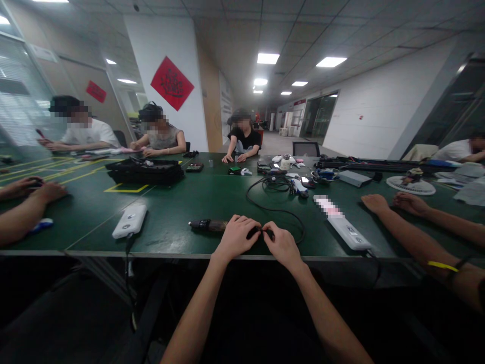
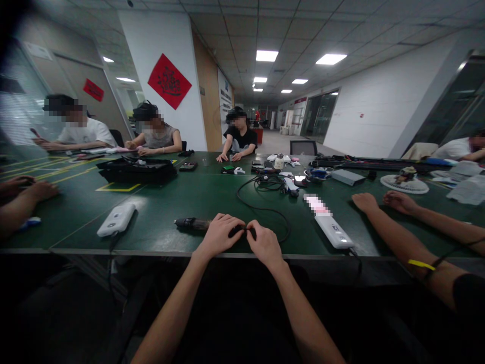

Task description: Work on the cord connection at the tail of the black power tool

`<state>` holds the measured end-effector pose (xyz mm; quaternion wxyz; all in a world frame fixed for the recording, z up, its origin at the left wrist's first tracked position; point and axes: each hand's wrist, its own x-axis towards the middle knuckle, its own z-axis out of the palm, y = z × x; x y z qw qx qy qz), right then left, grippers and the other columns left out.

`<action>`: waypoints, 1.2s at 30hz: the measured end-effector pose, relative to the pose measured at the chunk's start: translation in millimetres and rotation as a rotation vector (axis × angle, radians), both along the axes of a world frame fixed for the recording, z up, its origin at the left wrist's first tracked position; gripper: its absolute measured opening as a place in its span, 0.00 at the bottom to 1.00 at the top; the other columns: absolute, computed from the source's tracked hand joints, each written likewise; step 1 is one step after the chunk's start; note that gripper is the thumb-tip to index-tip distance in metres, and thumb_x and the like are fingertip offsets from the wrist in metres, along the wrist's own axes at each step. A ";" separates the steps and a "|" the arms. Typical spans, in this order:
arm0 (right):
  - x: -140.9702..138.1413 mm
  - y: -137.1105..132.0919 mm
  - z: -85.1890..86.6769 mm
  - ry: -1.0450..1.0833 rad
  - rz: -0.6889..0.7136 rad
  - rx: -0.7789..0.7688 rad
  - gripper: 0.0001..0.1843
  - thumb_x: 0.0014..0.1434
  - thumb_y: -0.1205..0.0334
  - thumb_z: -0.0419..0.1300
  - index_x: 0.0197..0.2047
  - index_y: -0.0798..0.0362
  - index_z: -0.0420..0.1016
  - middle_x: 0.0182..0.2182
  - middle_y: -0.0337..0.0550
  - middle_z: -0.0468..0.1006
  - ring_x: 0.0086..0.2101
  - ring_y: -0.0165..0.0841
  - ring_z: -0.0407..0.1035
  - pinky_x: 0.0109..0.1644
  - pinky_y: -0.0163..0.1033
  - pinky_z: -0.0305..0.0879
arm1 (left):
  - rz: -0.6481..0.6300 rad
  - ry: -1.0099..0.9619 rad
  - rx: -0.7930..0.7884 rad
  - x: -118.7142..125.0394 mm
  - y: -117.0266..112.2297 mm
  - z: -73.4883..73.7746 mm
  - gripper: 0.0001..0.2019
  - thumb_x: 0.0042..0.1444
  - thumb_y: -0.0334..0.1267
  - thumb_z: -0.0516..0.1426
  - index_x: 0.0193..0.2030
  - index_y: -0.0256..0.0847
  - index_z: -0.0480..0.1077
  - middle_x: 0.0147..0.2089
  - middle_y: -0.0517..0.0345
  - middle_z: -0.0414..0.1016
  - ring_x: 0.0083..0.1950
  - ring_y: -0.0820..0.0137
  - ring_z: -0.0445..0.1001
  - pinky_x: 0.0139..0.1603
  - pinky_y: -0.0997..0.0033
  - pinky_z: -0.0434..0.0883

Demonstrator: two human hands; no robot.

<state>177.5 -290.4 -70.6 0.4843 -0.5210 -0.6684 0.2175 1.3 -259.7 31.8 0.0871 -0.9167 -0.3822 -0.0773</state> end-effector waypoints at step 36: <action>-2.0 1.3 -4.0 0.040 0.007 0.032 0.10 0.71 0.58 0.55 0.49 0.45 0.77 0.41 0.41 0.84 0.35 0.36 0.77 0.40 0.37 0.64 | 0.008 -0.012 0.028 -2.7 2.3 -4.4 0.05 0.68 0.42 0.61 0.48 0.47 0.74 0.47 0.59 0.82 0.51 0.61 0.75 0.56 0.54 0.62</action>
